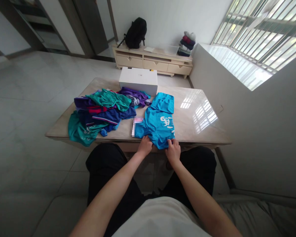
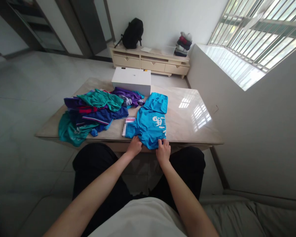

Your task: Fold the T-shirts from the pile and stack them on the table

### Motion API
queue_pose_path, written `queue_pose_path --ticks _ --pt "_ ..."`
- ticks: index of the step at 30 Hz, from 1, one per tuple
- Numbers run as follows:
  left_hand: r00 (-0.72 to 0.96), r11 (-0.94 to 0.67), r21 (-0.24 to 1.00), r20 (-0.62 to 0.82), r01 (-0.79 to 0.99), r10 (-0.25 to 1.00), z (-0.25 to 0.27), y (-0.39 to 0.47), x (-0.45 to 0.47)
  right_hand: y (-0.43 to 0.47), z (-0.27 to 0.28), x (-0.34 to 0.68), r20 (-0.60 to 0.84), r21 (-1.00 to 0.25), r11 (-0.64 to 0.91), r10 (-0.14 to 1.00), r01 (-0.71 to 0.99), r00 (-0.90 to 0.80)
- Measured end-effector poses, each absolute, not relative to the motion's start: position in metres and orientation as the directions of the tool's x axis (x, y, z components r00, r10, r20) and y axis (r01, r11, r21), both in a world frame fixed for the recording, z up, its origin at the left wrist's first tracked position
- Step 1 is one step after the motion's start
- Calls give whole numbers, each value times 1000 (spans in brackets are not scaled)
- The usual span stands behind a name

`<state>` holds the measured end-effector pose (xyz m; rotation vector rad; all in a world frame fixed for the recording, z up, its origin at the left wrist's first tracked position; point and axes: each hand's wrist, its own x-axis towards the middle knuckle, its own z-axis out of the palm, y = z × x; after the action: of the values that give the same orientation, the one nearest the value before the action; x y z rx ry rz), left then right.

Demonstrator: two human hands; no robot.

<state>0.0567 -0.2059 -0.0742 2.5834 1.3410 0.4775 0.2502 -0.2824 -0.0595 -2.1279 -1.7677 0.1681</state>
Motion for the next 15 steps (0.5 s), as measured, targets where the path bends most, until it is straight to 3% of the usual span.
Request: queue_pose_path --ticks 4,9,15 --pt "519 -560 295 211 774 828 -75 -203 53 -272 -54 262 176 -448 -183 942 875 287" --pt "494 -548 280 244 788 835 -74 -210 48 -282 -33 289 209 -610 -318 819 726 535" --pt "479 -543 261 271 798 835 -76 -224 48 -284 -19 300 192 -768 -262 777 585 600"
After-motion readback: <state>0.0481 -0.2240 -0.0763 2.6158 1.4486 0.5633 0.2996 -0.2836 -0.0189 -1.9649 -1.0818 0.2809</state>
